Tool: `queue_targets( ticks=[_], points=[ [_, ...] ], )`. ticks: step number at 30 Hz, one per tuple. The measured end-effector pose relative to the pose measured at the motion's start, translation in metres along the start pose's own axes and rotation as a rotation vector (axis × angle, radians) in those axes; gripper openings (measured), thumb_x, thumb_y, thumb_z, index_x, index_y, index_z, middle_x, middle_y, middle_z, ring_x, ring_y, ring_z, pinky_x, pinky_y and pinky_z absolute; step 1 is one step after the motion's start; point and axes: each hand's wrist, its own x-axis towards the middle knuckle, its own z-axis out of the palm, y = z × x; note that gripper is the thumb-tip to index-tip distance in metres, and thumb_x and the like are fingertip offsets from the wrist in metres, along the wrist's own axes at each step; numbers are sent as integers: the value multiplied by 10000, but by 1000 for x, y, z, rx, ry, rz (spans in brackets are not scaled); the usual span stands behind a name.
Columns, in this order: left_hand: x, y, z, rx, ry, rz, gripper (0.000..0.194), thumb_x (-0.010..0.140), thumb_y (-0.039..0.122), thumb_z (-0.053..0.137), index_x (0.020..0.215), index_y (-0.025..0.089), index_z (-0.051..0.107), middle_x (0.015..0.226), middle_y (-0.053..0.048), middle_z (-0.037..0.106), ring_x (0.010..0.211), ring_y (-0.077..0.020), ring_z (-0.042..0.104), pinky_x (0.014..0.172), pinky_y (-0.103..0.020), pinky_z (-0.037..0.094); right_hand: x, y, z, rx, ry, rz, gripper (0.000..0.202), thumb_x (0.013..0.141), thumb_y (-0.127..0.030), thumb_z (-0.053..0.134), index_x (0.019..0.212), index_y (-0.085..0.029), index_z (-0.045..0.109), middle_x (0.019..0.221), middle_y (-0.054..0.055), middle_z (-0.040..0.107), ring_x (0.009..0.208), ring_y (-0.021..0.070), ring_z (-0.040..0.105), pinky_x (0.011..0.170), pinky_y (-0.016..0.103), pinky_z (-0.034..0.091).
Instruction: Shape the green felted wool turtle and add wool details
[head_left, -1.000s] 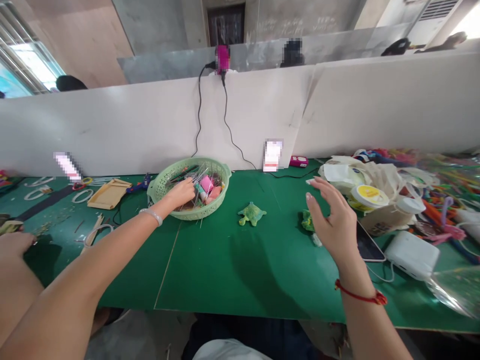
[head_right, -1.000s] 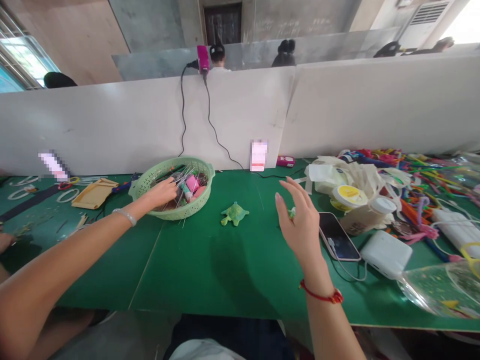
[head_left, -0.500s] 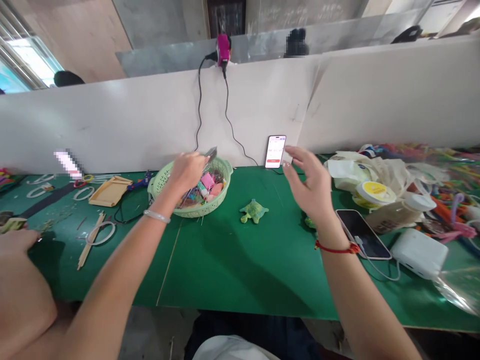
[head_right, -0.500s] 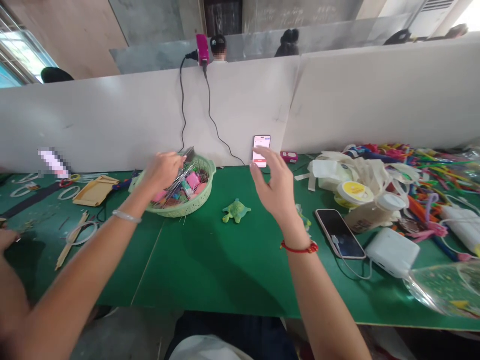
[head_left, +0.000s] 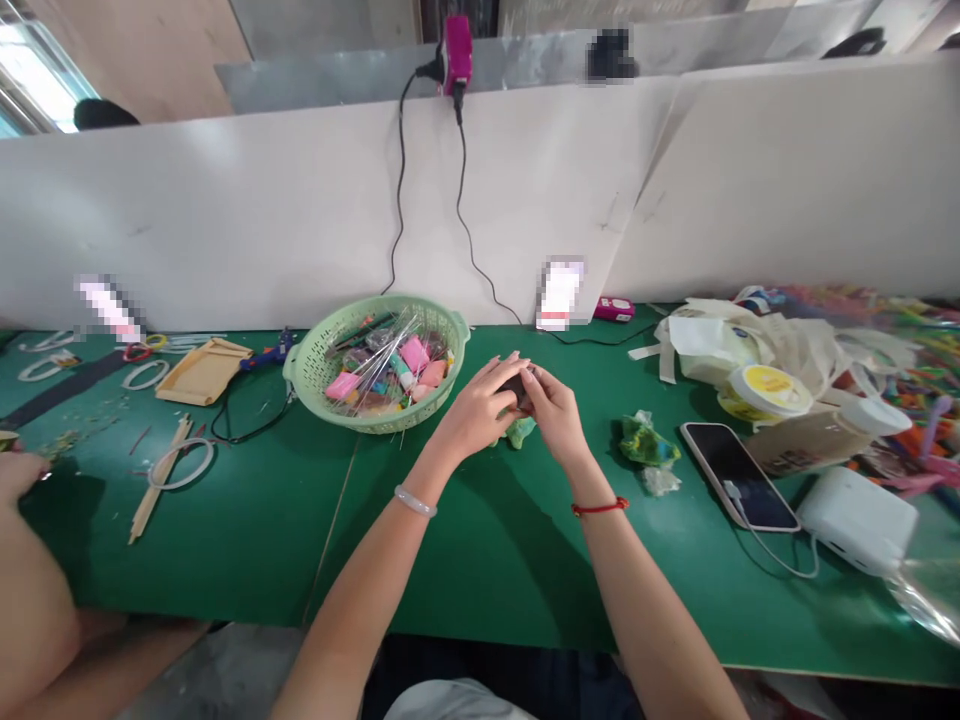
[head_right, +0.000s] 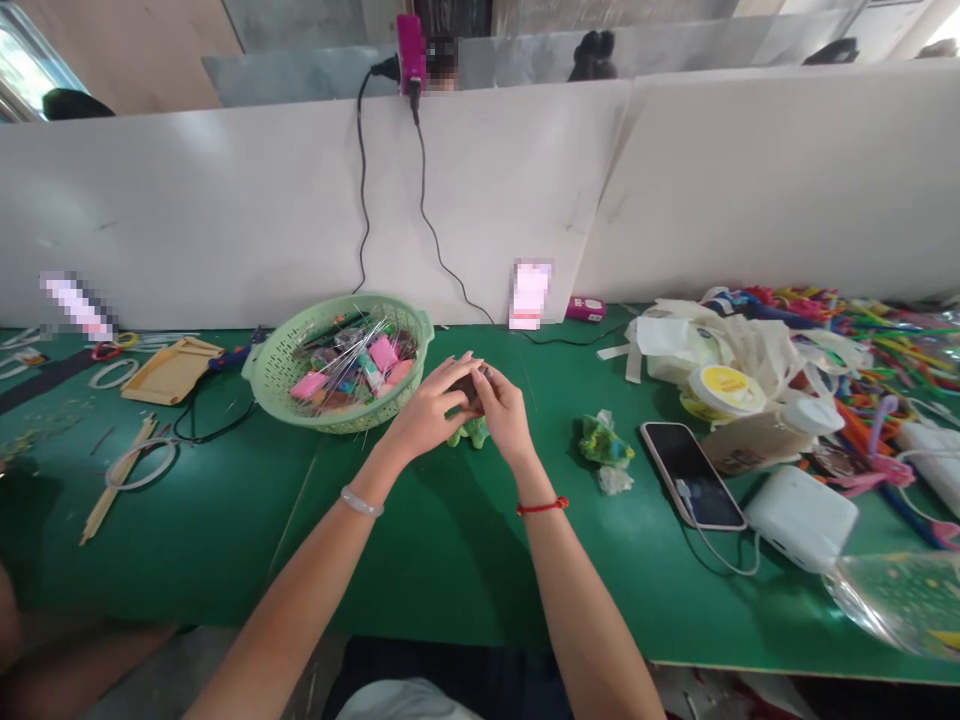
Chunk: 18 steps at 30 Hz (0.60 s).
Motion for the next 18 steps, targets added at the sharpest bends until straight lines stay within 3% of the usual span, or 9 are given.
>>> queue_targets(
  ticks=[3, 6, 9, 13, 18],
  points=[
    [-18, -9, 0, -99, 4, -20, 248, 999, 171, 616, 754, 200, 591, 1559, -149, 609, 1542, -256, 485, 1321, -516, 400, -8, 13, 2, 69, -22, 46, 457, 859, -653, 736, 907, -199, 751, 625, -34, 548, 574, 113, 490, 509, 238, 442],
    [-35, -14, 5, -220, 58, -117, 214, 965, 130, 643, 802, 217, 537, 1506, -151, 654, 1504, -255, 536, 1280, -546, 449, -15, 21, 4, 46, -52, 63, 454, 839, -636, 770, 960, -198, 787, 690, -4, 647, 632, 133, 571, 577, 259, 506],
    [-48, -20, 12, -303, 158, -192, 196, 927, 79, 667, 1023, 211, 559, 1442, -153, 694, 1450, -257, 598, 1202, -535, 529, -21, 23, 8, -3, -85, 93, 523, 815, -654, 783, 1061, -193, 804, 799, 36, 757, 664, 157, 649, 616, 287, 551],
    [-60, -31, 17, -141, 202, -117, 492, 932, 72, 681, 1376, 236, 547, 1377, -114, 709, 1352, -257, 672, 1185, -519, 537, -26, 25, 14, 14, -104, 102, 562, 729, -652, 860, 1041, -194, 768, 948, 81, 806, 822, 206, 750, 757, 323, 612],
    [-65, -35, 13, 49, 234, -131, 522, 910, 278, 801, 1388, 221, 598, 1145, -92, 684, 1083, -260, 736, 936, -412, 639, -24, 24, 14, -71, -118, 53, 537, 772, -722, 795, 797, -213, 627, 707, 12, 664, 625, 137, 620, 574, 261, 500]
  ],
)
